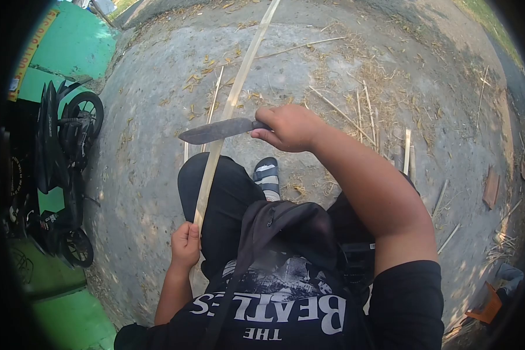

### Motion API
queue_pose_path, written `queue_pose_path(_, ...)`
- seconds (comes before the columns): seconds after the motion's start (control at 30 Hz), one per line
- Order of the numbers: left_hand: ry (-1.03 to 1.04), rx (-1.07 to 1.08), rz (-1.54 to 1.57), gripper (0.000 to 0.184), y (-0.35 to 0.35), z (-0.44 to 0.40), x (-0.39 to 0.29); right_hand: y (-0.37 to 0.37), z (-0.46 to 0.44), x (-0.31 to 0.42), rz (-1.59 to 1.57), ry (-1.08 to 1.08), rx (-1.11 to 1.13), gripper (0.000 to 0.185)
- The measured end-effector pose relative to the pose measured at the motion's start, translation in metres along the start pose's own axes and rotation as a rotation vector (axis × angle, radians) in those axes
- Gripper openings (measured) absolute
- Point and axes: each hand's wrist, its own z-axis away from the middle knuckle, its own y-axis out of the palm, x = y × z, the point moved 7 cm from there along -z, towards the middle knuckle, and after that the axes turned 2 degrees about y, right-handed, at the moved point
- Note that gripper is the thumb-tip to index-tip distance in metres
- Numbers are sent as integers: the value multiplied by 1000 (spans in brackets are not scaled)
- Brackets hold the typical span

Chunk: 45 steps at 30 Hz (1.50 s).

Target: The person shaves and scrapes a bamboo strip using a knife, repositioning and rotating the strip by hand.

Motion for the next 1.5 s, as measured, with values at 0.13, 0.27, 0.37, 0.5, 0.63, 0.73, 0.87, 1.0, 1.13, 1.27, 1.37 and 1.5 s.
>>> queue_pose_path(0.13, 95, -21, -115, 42, -2, 3, 1, -2, -10, -11, -93, 137, 68, 46)
queue_pose_path(0.27, 80, -22, -123, 41, -2, 2, -3, 0, -7, -1, -50, 90, 97, 47)
queue_pose_path(0.37, 193, -62, -217, 40, 0, 3, -11, 11, -4, 9, -20, 69, 174, 48)
queue_pose_path(0.5, 218, -100, -260, 39, 4, 4, -23, 26, -9, -3, -172, 99, 166, 49)
queue_pose_path(0.63, 189, -87, -255, 39, 1, 5, -24, 19, -7, 7, -116, 94, 139, 49)
queue_pose_path(0.73, 230, -96, -264, 39, 2, 3, -22, 15, 1, 26, 18, 42, 233, 48)
queue_pose_path(0.87, 239, -96, -260, 39, 3, 1, -24, 23, -7, -9, -116, 81, 160, 48)
queue_pose_path(1.0, 208, -83, -239, 39, 2, 1, -23, 17, -4, 16, 4, 79, 215, 48)
queue_pose_path(1.13, 239, -99, -252, 39, 4, 6, -21, 25, -7, 3, -68, 91, 194, 51)
queue_pose_path(1.27, 206, -98, -230, 39, 2, 2, -22, 32, -8, 9, -100, 79, 157, 52)
queue_pose_path(1.37, 231, -74, -220, 39, 2, 4, -17, 29, -4, 30, -43, 11, 243, 52)
queue_pose_path(1.5, 214, -101, -210, 39, 3, 4, -14, 22, -8, 2, -62, 77, 200, 51)
